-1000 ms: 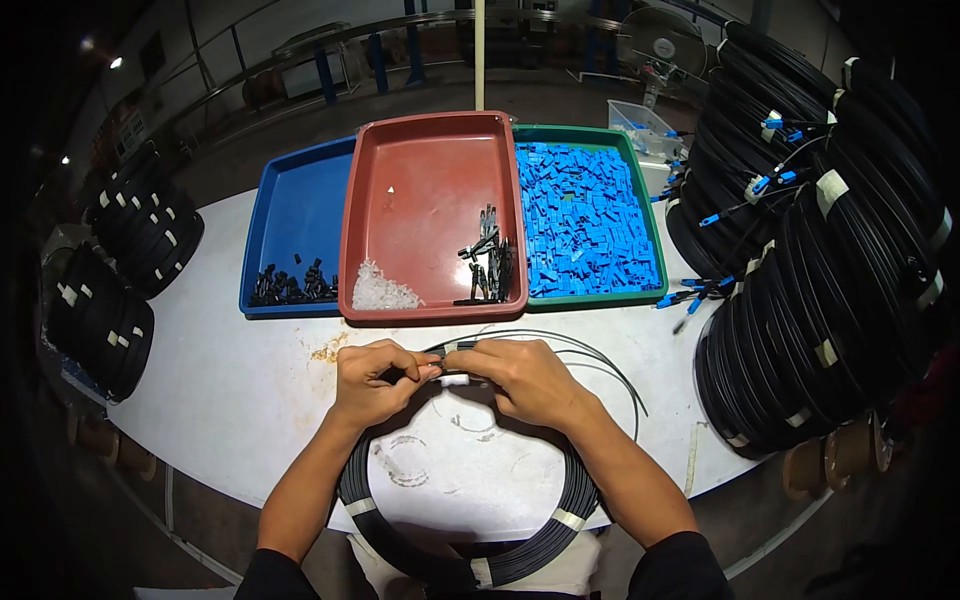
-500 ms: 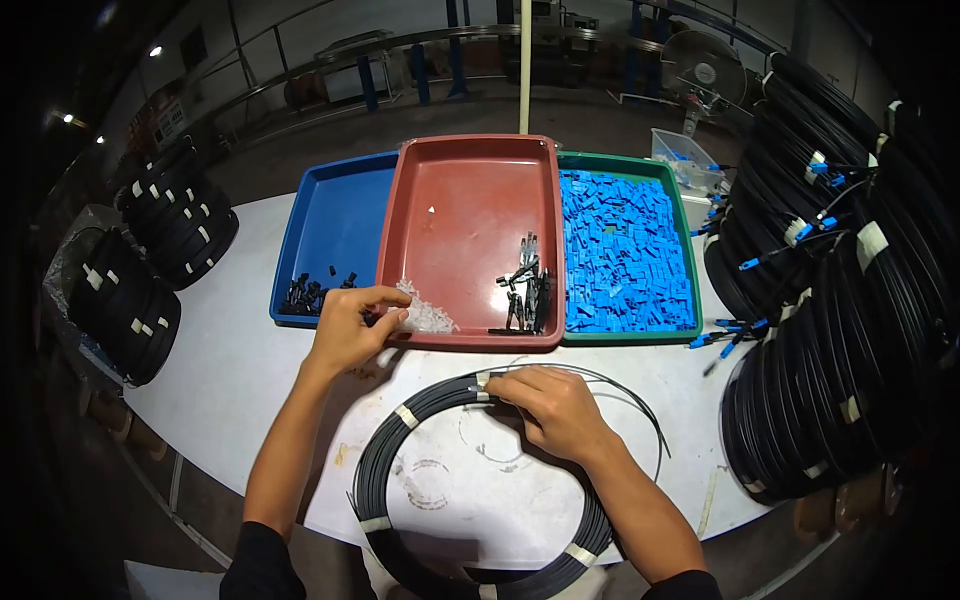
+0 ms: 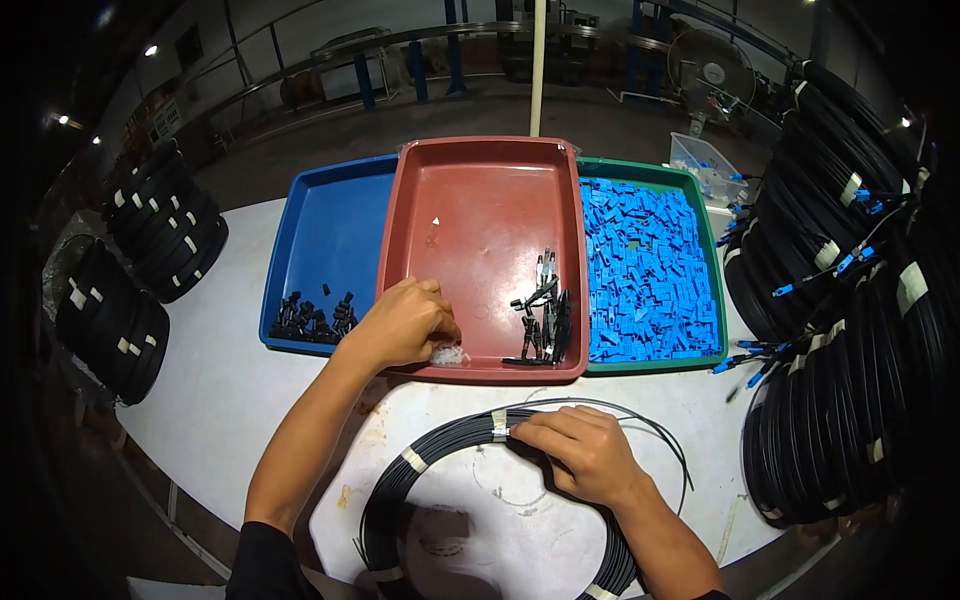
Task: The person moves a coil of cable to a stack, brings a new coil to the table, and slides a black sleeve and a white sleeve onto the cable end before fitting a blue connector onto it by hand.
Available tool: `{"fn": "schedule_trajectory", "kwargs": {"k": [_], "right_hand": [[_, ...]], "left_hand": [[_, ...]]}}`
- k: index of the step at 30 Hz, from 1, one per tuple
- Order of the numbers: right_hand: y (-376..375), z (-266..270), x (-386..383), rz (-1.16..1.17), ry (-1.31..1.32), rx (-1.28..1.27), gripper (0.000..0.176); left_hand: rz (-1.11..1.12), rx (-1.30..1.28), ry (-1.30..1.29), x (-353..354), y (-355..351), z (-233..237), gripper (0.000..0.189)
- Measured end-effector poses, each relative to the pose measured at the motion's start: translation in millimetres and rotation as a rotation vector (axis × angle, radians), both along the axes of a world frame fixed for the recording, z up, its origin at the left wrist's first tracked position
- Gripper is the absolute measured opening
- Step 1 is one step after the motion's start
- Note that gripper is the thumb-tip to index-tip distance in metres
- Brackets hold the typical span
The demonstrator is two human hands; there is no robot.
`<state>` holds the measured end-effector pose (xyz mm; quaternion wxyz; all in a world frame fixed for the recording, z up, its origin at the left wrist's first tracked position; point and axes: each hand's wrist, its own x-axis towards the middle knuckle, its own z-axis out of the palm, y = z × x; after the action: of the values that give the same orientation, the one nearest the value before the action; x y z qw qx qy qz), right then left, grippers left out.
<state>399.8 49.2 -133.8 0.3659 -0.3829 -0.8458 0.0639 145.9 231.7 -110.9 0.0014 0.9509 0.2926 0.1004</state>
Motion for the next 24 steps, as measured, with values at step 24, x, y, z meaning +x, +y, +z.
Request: {"fn": "schedule_trajectory", "kwargs": {"k": [24], "right_hand": [[0.1,-2.0,-0.2,0.0,-0.008,-0.019,0.04]], "left_hand": [[0.047,-0.076,0.022,-0.2,-3.4,12.8,0.019]]}}
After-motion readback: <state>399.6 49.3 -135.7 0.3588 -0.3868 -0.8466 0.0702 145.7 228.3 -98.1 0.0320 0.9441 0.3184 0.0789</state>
